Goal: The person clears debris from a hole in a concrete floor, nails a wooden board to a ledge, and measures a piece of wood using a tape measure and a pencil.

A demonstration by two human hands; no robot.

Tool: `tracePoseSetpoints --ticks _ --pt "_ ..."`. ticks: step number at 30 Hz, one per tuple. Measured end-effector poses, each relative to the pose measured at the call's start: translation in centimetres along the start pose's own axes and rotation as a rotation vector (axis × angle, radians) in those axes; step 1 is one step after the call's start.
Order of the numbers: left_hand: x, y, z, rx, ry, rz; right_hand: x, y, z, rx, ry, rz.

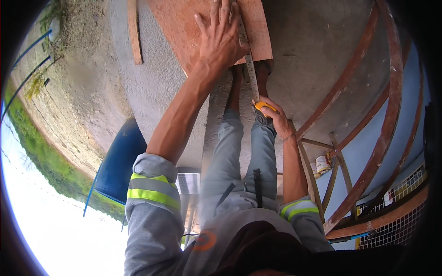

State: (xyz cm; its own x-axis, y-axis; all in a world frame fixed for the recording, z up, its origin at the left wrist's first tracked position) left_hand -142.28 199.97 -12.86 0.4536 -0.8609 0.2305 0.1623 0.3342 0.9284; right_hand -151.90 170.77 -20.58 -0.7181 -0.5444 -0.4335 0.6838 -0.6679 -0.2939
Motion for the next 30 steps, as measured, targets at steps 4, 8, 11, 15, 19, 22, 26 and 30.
tracePoseSetpoints --ticks 4,8,11,15,19,22,26,30 --pt "0.3 -0.3 -0.3 -0.071 0.022 0.004 0.0 0.5 0.1 0.038 0.028 0.012" --pt "-0.3 0.2 -0.2 -0.114 0.011 0.096 -1.4 -0.4 1.2 0.051 0.017 0.037" --pt "-0.6 0.2 0.0 -0.090 -0.007 0.130 -2.6 -1.1 2.3 0.105 0.021 0.069" --pt "-0.6 0.1 -0.1 -0.061 -0.004 0.147 -1.7 -1.0 2.2 0.133 0.032 0.046" --pt "-0.7 0.0 -0.2 -0.067 0.002 0.130 -1.9 -0.7 2.1 0.152 0.050 0.087" --pt "-0.6 0.1 -0.3 -0.052 -0.002 0.131 -2.1 -0.6 2.0 0.131 0.062 0.103" --pt "-1.8 -0.3 -1.3 0.084 -0.004 0.095 -2.0 -0.9 2.4 0.145 0.037 0.091" --pt "-3.7 0.7 -4.7 -0.057 0.045 0.211 -2.0 -1.1 2.8 0.151 0.019 0.075"
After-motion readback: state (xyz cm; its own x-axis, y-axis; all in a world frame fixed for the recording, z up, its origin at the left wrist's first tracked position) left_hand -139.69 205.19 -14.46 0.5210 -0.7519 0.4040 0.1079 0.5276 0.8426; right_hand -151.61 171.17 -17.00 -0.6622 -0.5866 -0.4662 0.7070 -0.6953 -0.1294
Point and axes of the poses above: each hand's wrist, its own z-axis away from the middle knuckle, its own y-axis out of the back of the hand, x = y × z, the point moved 9 cm from there along -z, towards the middle knuckle, and after that the axes turned 3 degrees about x, right-handed, at the moved point
